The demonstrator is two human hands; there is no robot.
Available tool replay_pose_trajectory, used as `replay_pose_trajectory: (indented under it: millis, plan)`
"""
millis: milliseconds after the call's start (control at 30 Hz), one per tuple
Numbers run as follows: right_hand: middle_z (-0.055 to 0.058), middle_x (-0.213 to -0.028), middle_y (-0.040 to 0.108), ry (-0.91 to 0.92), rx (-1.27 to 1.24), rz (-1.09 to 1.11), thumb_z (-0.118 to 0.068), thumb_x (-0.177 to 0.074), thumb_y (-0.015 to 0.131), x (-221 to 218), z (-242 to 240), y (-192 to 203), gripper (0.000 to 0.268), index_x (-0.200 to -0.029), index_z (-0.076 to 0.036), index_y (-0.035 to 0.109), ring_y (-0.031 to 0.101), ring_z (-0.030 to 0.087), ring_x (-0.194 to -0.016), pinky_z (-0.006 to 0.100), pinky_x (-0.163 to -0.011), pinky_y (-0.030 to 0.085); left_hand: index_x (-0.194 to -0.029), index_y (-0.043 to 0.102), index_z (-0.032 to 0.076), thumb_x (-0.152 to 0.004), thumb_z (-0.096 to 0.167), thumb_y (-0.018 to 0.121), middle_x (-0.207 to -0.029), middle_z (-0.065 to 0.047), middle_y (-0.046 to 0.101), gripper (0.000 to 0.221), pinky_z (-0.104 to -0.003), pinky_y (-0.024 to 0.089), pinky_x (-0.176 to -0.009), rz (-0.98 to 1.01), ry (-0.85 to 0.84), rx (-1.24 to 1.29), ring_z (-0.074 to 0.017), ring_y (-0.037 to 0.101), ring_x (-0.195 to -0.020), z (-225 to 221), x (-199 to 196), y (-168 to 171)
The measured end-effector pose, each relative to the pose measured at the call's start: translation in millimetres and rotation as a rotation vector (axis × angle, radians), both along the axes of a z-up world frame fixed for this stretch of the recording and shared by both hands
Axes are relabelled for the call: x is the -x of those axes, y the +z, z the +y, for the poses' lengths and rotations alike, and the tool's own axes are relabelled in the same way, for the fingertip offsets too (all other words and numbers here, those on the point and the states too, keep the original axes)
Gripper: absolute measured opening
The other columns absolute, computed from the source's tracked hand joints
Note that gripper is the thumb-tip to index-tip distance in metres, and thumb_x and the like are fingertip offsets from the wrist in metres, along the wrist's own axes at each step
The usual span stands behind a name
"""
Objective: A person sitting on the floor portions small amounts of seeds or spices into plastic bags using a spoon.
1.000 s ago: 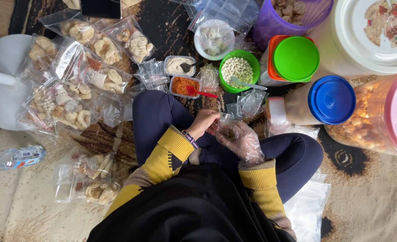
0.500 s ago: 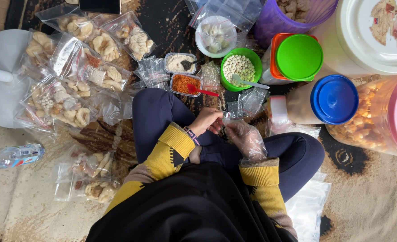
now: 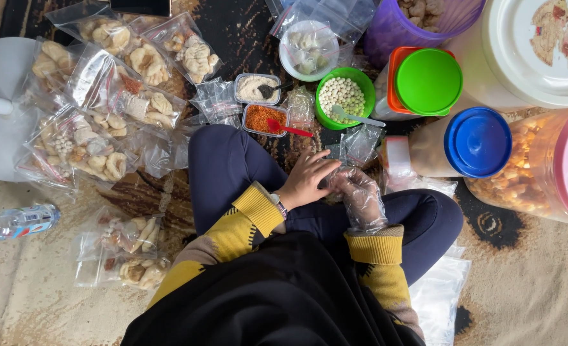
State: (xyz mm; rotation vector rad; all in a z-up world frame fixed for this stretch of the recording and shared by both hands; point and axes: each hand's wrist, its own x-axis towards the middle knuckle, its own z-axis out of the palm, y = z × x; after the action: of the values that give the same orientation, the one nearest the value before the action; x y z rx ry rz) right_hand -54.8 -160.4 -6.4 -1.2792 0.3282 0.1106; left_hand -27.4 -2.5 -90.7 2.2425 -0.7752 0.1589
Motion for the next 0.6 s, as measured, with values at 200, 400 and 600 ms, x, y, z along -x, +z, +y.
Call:
replay_pose_trajectory:
  millis: [200, 400, 600]
  plan:
    - [0.017, -0.063, 0.058, 0.025, -0.056, 0.045, 0.003, -0.085, 0.078, -1, -13, -12, 0.012, -0.093, 0.005, 0.07, 0.058, 0.019, -0.051, 0.03, -0.047, 0.05, -0.142, 0.057, 0.015, -0.073, 0.033, 0.088, -0.122, -0.011, 0.07, 0.078, -0.066, 0.033, -0.112, 0.145, -0.031, 0.109, -0.032, 0.056, -0.131, 7, -1, 3]
    - [0.018, -0.066, 0.062, 0.08, 0.033, 0.041, 0.002, -0.085, 0.08, -1, -27, -4, 0.013, -0.093, 0.003, 0.069, 0.061, 0.02, -0.054, 0.032, -0.049, 0.053, -0.125, 0.067, 0.008, -0.07, 0.044, 0.093, -0.106, -0.009, 0.075, 0.07, -0.046, 0.051, -0.095, 0.206, -0.054, 0.419, -0.0306, 0.07, -0.106, 8, -6, 20]
    - [0.015, -0.066, 0.064, 0.169, 0.134, 0.029, -0.001, -0.084, 0.081, -4, -28, -4, 0.013, -0.092, 0.001, 0.071, 0.062, 0.017, -0.056, 0.031, -0.051, 0.054, -0.127, 0.067, 0.014, -0.073, 0.05, 0.088, -0.113, -0.003, 0.074, 0.068, -0.043, 0.038, -0.104, 0.196, 0.042, 0.282, -0.0238, 0.065, -0.12, 4, 3, 4]
